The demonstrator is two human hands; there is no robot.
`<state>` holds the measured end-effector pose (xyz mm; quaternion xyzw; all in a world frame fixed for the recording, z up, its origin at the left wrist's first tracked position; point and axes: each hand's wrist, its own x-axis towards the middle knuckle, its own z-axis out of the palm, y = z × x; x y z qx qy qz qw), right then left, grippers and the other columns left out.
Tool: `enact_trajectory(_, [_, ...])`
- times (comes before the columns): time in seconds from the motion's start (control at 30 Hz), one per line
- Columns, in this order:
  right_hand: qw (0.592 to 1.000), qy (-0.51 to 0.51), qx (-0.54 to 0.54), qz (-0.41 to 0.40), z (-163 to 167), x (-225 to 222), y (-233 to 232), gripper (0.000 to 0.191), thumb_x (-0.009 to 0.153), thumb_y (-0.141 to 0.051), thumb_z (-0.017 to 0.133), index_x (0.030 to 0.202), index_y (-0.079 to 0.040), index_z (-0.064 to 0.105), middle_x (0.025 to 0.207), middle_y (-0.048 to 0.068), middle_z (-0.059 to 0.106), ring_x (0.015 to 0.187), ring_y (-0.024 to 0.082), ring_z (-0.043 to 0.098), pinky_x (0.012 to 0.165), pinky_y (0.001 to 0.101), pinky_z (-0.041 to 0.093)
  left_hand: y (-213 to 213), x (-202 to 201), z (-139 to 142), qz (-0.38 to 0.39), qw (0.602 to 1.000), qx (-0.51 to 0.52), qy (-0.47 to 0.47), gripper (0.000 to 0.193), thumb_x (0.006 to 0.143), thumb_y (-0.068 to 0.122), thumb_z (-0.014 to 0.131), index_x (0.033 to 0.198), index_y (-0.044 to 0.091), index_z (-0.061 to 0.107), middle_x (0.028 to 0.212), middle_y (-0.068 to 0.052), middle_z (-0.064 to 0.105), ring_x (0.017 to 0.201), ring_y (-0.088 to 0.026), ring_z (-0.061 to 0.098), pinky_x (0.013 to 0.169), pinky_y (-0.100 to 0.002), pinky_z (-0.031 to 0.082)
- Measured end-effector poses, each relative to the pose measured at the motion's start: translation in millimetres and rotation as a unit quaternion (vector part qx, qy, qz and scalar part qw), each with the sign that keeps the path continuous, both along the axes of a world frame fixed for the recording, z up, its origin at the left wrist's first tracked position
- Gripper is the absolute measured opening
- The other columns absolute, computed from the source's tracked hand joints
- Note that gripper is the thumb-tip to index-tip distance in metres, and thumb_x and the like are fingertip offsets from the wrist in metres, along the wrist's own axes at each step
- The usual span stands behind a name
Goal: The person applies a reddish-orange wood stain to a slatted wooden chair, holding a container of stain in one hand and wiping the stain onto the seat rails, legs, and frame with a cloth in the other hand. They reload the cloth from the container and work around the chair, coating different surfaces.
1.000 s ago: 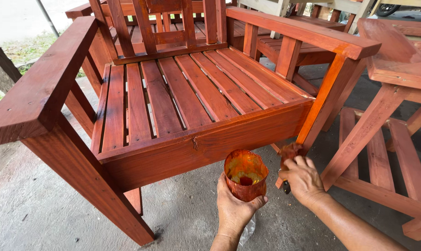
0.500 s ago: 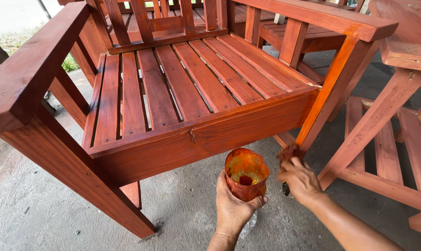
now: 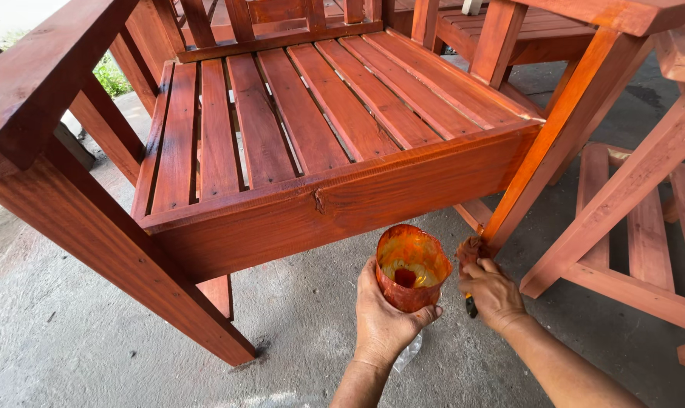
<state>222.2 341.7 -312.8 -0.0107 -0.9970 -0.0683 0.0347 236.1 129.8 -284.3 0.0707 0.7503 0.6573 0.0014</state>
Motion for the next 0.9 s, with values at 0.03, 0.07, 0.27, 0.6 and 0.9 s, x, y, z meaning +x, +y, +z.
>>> enact_trajectory(0.03, [0.999, 0.016, -0.040, -0.011, -0.5, 0.2, -0.5, 0.023, 0.081, -0.007, 0.073, 0.091, -0.028, 0.076, 0.123, -0.016, 0.062, 0.125, 0.013, 0.052, 0.112, 0.0274, 0.046, -1.5, 0.7, -0.8, 0.003, 1.000, -0.012, 0.003, 0.128, 0.047, 0.023, 0.103, 0.149, 0.006, 0.028, 0.139, -0.012, 0.048, 0.132, -0.024, 0.055, 0.114, -0.037, 0.049])
enact_trajectory(0.07, [0.996, 0.034, -0.080, -0.022, -1.0, 0.0, 2.1, 0.026, 0.076, -0.007, 0.077, 0.092, -0.028, 0.076, 0.123, -0.016, 0.063, 0.124, 0.014, 0.053, 0.110, 0.0285, 0.047, -2.7, 0.4, -1.4, 0.006, 1.000, -0.023, 0.007, 0.128, 0.047, 0.024, 0.103, 0.149, 0.006, 0.028, 0.139, -0.012, 0.048, 0.133, -0.024, 0.055, 0.114, -0.038, 0.048])
enact_trajectory(0.27, [0.890, 0.366, -0.257, 0.082, 26.1, -0.6, 39.8, 0.016, 0.085, -0.006, 0.079, 0.095, -0.015, 0.071, 0.119, 0.005, 0.070, 0.105, 0.024, 0.071, 0.088, 0.0345, 0.059, -1.3, -3.3, -9.0, -0.005, 1.000, -0.029, 0.003, 0.130, 0.047, 0.024, 0.103, 0.150, 0.005, 0.026, 0.139, -0.012, 0.047, 0.132, -0.023, 0.056, 0.114, -0.036, 0.050])
enact_trajectory(0.6, [0.935, 0.282, -0.205, 0.058, -14.5, 5.5, 47.2, 0.012, 0.078, -0.008, 0.077, 0.086, -0.015, 0.071, 0.107, 0.004, 0.070, 0.087, 0.024, 0.073, 0.074, 0.0343, 0.061, 8.8, -11.4, -26.3, -0.014, 0.999, -0.029, 0.009, 0.130, 0.047, 0.026, 0.103, 0.151, 0.005, 0.026, 0.138, -0.010, 0.048, 0.132, -0.023, 0.056, 0.114, -0.036, 0.050])
enact_trajectory(0.9, [0.984, 0.114, -0.137, -0.020, -36.1, -23.8, 19.8, 0.017, 0.082, -0.012, 0.073, 0.095, -0.021, 0.065, 0.099, 0.000, 0.061, 0.088, 0.022, 0.071, 0.074, 0.0400, 0.063, 9.5, -18.0, -36.2, -0.011, 0.997, -0.046, -0.059, 0.132, 0.047, 0.028, 0.103, 0.151, 0.007, 0.024, 0.138, -0.010, 0.047, 0.133, -0.022, 0.055, 0.113, -0.036, 0.051])
